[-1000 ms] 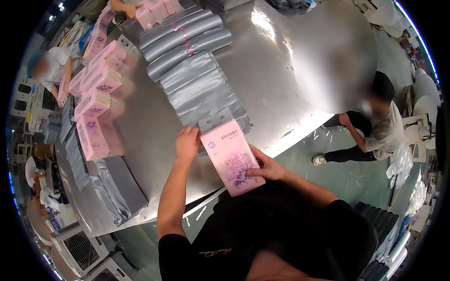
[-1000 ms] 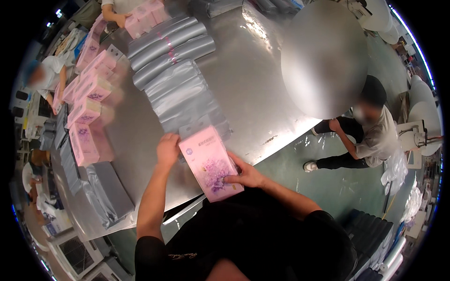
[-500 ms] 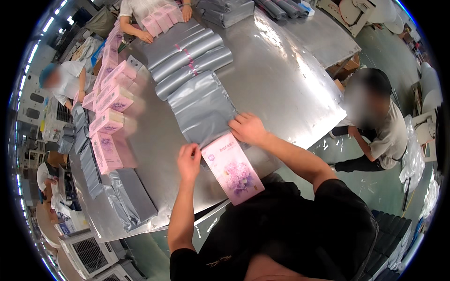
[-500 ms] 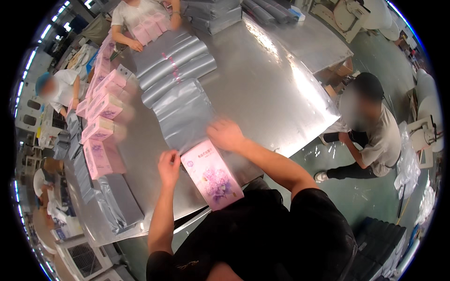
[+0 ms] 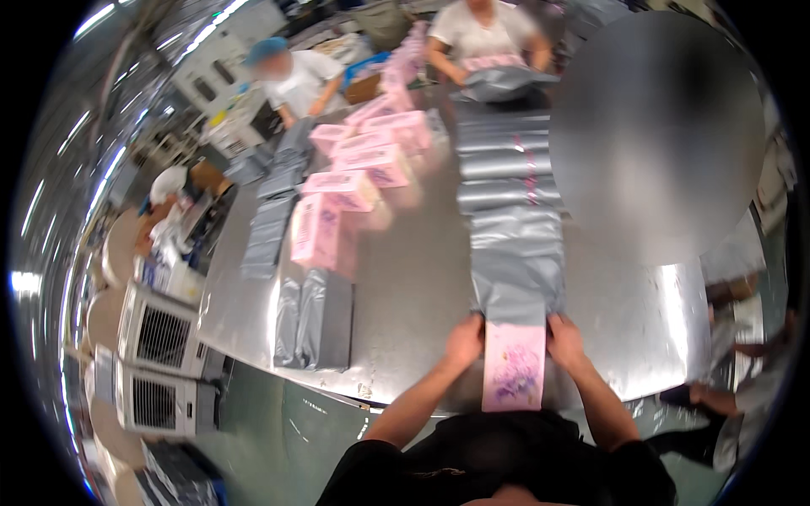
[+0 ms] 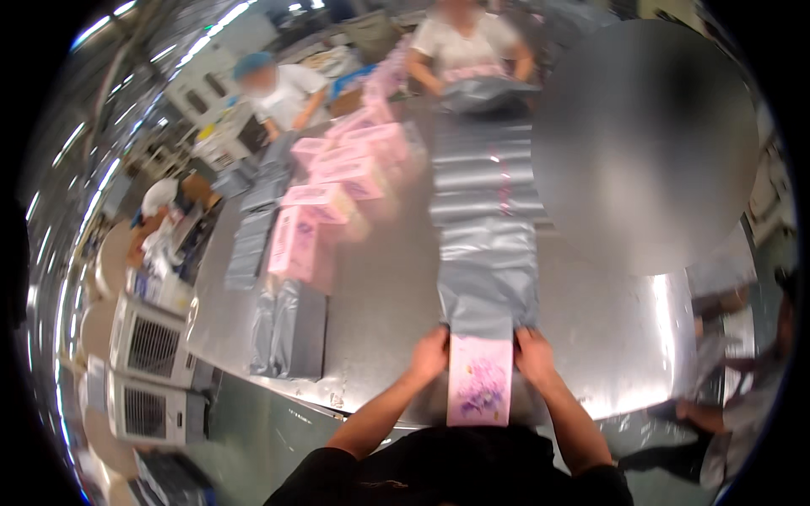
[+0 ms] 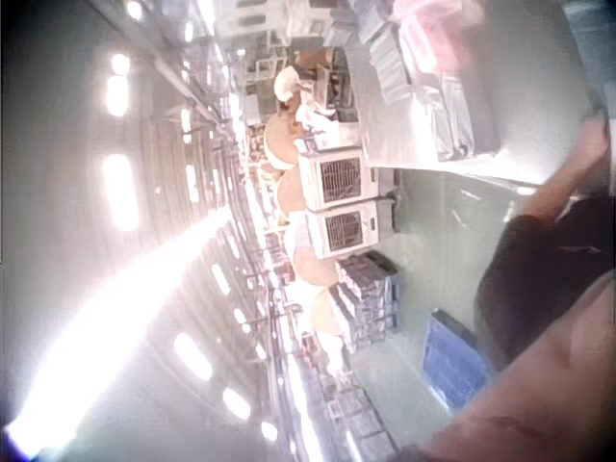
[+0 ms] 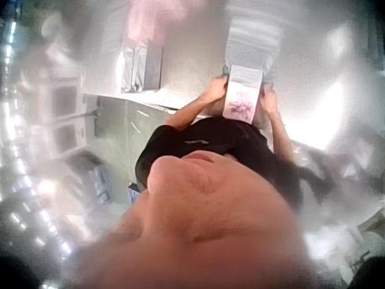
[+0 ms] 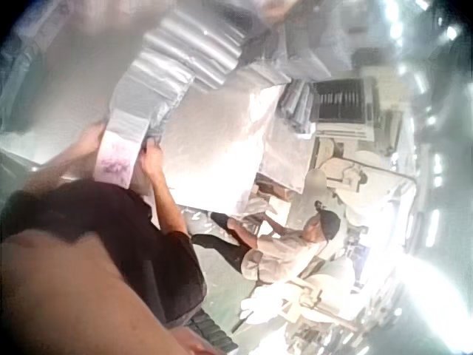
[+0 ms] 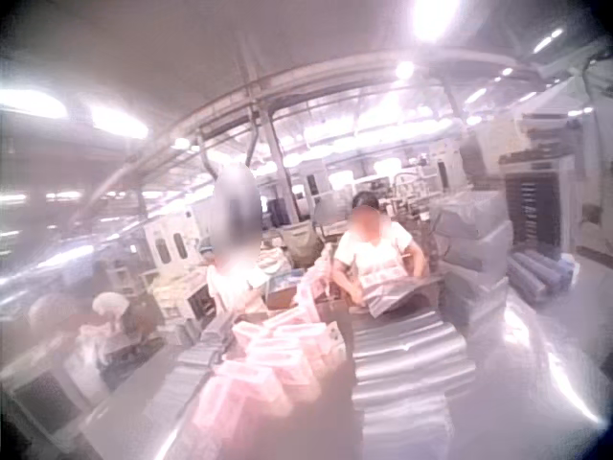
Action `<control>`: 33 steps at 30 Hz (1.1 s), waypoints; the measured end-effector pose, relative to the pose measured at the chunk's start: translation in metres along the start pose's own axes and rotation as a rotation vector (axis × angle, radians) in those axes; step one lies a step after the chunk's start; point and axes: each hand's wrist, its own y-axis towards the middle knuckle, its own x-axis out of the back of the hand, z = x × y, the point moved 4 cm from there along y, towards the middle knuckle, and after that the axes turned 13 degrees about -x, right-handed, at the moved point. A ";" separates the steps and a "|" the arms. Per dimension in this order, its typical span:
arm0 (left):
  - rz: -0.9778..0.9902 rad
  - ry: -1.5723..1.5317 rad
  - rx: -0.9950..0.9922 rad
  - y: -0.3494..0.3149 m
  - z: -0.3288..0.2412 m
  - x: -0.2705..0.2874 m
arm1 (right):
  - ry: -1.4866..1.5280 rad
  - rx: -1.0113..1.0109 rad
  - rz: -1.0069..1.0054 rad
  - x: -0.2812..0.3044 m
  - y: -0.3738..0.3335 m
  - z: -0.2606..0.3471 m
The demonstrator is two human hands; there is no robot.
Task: The person places pink boxes into silver shipping bags on a metal table, folds the top of each bag, and stacks the sealed packages. The person also retrieves additional silver bags from a white sack on the floor and places them on the table.
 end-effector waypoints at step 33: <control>-0.440 -1.501 0.700 -0.106 -0.011 -0.069 | 0.001 0.341 -0.049 -0.052 -0.052 0.120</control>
